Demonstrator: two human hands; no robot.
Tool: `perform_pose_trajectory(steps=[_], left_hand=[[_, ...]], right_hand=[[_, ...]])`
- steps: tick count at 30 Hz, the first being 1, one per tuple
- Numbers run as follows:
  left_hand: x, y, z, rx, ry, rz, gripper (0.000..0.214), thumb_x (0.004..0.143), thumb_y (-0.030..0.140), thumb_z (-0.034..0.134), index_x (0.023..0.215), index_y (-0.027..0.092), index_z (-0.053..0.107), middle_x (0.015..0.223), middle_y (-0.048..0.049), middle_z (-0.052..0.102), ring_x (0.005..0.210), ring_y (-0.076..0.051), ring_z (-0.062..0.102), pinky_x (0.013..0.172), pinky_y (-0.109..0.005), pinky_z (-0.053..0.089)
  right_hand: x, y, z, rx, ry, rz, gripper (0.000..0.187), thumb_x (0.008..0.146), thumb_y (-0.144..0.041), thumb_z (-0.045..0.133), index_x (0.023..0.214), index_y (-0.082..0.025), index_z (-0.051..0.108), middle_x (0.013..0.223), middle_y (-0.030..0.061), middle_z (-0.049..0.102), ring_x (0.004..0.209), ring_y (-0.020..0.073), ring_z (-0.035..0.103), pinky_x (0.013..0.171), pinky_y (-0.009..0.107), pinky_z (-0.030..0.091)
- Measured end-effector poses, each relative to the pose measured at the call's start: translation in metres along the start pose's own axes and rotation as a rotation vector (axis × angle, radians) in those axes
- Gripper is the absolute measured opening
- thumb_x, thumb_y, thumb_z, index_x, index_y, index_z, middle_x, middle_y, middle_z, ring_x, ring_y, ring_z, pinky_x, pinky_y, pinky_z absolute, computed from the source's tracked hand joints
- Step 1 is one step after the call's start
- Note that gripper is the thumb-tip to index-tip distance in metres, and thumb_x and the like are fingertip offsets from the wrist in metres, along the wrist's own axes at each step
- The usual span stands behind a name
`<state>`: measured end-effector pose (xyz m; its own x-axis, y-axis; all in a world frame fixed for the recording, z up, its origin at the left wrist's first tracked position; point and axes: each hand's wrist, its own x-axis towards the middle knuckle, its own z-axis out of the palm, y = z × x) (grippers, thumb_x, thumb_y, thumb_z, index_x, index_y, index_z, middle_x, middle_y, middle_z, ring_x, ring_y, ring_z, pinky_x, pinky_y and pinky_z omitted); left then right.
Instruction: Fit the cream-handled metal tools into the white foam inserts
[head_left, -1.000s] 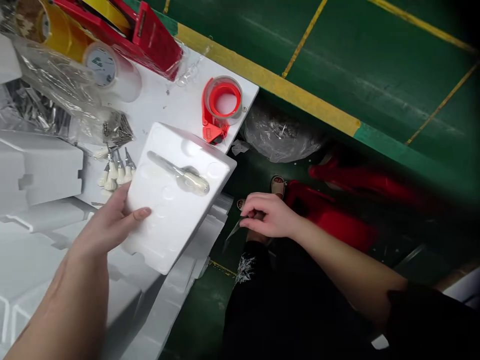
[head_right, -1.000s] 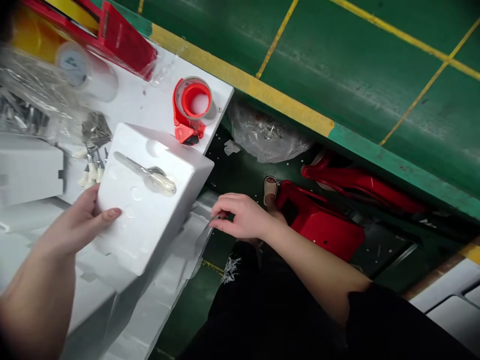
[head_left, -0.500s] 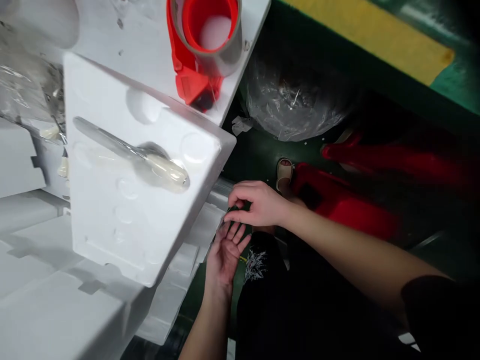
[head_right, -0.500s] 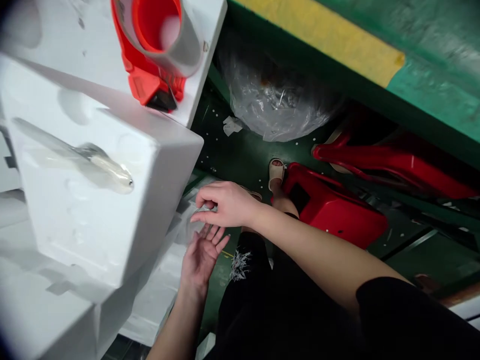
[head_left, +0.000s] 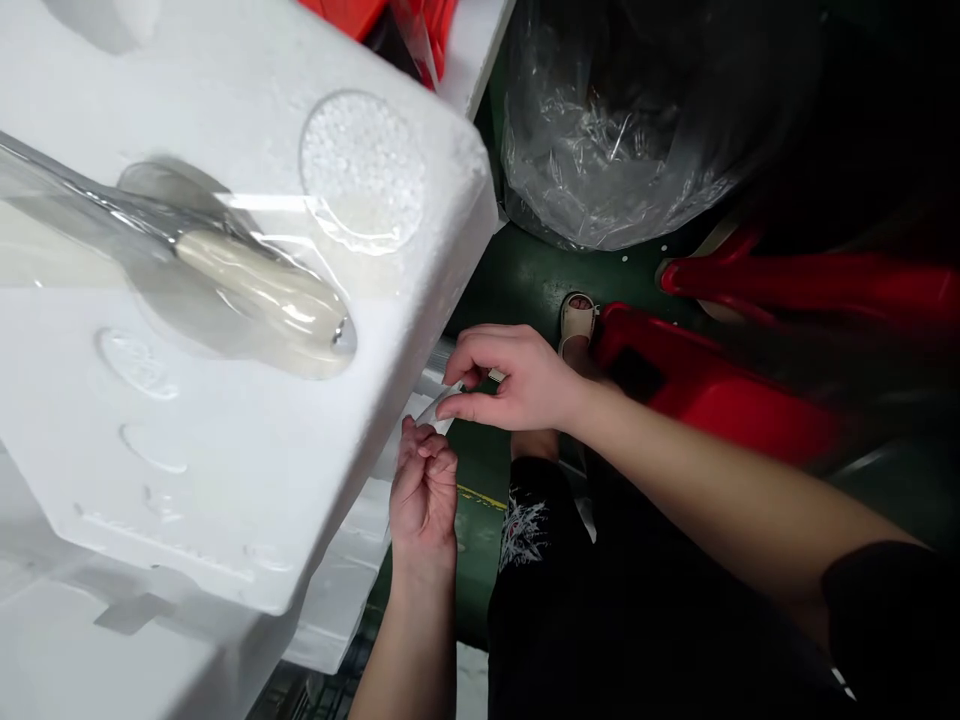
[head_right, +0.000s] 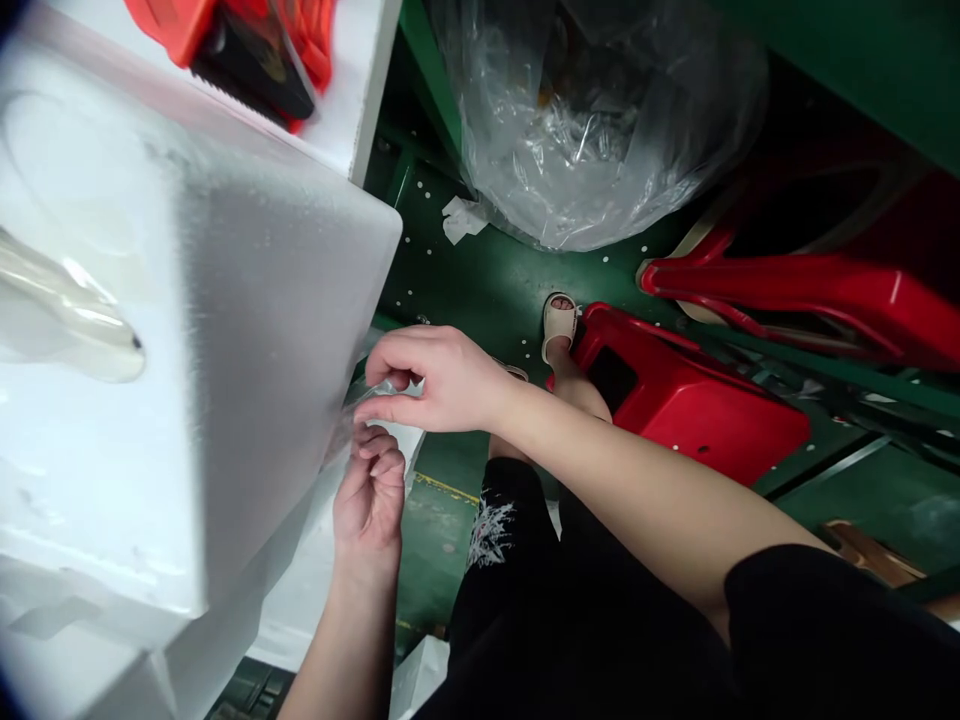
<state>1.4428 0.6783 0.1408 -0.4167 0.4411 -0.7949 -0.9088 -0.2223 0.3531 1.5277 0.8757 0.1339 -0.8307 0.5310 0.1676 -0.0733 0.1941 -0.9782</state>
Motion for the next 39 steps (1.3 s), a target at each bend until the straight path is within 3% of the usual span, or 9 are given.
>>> perform_pose_trajectory(steps=[12,15,17,21,26,30,33,36,39], left_hand=[[0.026,0.017,-0.006,0.139,0.008,0.163,0.030,0.094,-0.004,0.038,0.092,0.018,0.059,0.079,0.0015,0.053,0.068,-0.004,0.054,0.061,-0.010,0.046],[0.021,0.012,-0.011,0.081,0.030,0.062,0.025,0.093,-0.002,0.042,0.095,0.016,0.059,0.083,-0.0006,0.060,0.077,-0.005,0.061,0.070,-0.013,0.051],[0.015,0.007,-0.012,0.056,0.031,-0.088,0.020,0.097,0.008,0.045,0.104,0.016,0.062,0.100,-0.0071,0.067,0.098,-0.012,0.066,0.082,-0.023,0.056],[0.005,0.001,0.006,0.192,-0.056,-0.163,0.033,0.101,0.038,0.045,0.126,0.022,0.060,0.143,-0.0111,0.056,0.137,-0.024,0.049,0.099,-0.039,0.054],[0.011,-0.007,0.043,0.381,-0.182,-0.037,0.036,0.100,0.049,0.043,0.125,0.029,0.061,0.150,-0.0061,0.050,0.143,-0.027,0.040,0.107,-0.050,0.048],[0.018,-0.020,0.047,0.319,-0.242,-0.137,0.044,0.096,0.055,0.051,0.130,0.028,0.059,0.144,-0.0092,0.054,0.137,-0.028,0.046,0.103,-0.046,0.050],[0.016,-0.022,0.033,0.248,-0.230,-0.190,0.040,0.090,0.049,0.065,0.124,0.027,0.062,0.114,-0.0054,0.066,0.108,-0.021,0.062,0.100,-0.046,0.052],[0.010,-0.015,0.017,0.132,-0.202,-0.173,0.032,0.087,0.030,0.074,0.117,0.024,0.064,0.080,0.0040,0.056,0.071,-0.007,0.056,0.080,-0.025,0.056],[0.003,-0.001,0.011,0.013,-0.162,-0.178,0.024,0.089,0.022,0.072,0.111,0.018,0.063,0.075,0.0058,0.050,0.062,-0.001,0.050,0.061,-0.011,0.047]], right_hand=[[0.013,0.006,0.020,0.041,0.189,0.075,0.043,0.086,-0.059,0.067,0.074,-0.018,0.058,0.071,-0.0016,0.058,0.064,0.0098,0.052,0.061,0.025,0.044],[0.013,0.007,0.025,0.018,0.224,0.113,0.042,0.086,-0.058,0.067,0.074,-0.018,0.059,0.072,-0.0011,0.059,0.065,0.0102,0.053,0.062,0.025,0.044],[0.011,0.008,0.028,0.001,0.238,0.128,0.041,0.086,-0.056,0.067,0.076,-0.018,0.060,0.073,-0.0008,0.060,0.066,0.0104,0.053,0.062,0.025,0.044],[0.011,0.007,0.028,-0.018,0.237,0.150,0.038,0.087,-0.054,0.068,0.077,-0.018,0.060,0.073,-0.0007,0.062,0.065,0.0103,0.054,0.061,0.025,0.044],[0.007,0.001,0.031,-0.034,0.265,0.238,0.038,0.083,-0.055,0.072,0.084,-0.019,0.061,0.069,-0.0034,0.059,0.064,0.0103,0.054,0.061,0.025,0.044],[0.004,0.002,0.035,-0.001,0.356,0.349,0.053,0.075,-0.055,0.079,0.109,-0.021,0.056,0.070,-0.0062,0.056,0.062,0.0109,0.054,0.058,0.025,0.043],[0.009,0.009,0.034,0.014,0.423,0.359,0.070,0.066,-0.053,0.086,0.118,-0.023,0.051,0.076,-0.0057,0.056,0.067,0.0122,0.055,0.059,0.025,0.043],[0.015,0.019,0.031,0.059,0.437,0.323,0.068,0.065,-0.050,0.088,0.115,-0.023,0.051,0.079,-0.0049,0.054,0.071,0.0127,0.055,0.062,0.026,0.045],[0.012,0.021,0.030,0.140,0.525,0.325,0.049,0.079,-0.047,0.078,0.111,-0.022,0.051,0.079,-0.0043,0.054,0.070,0.0115,0.054,0.063,0.025,0.047]])
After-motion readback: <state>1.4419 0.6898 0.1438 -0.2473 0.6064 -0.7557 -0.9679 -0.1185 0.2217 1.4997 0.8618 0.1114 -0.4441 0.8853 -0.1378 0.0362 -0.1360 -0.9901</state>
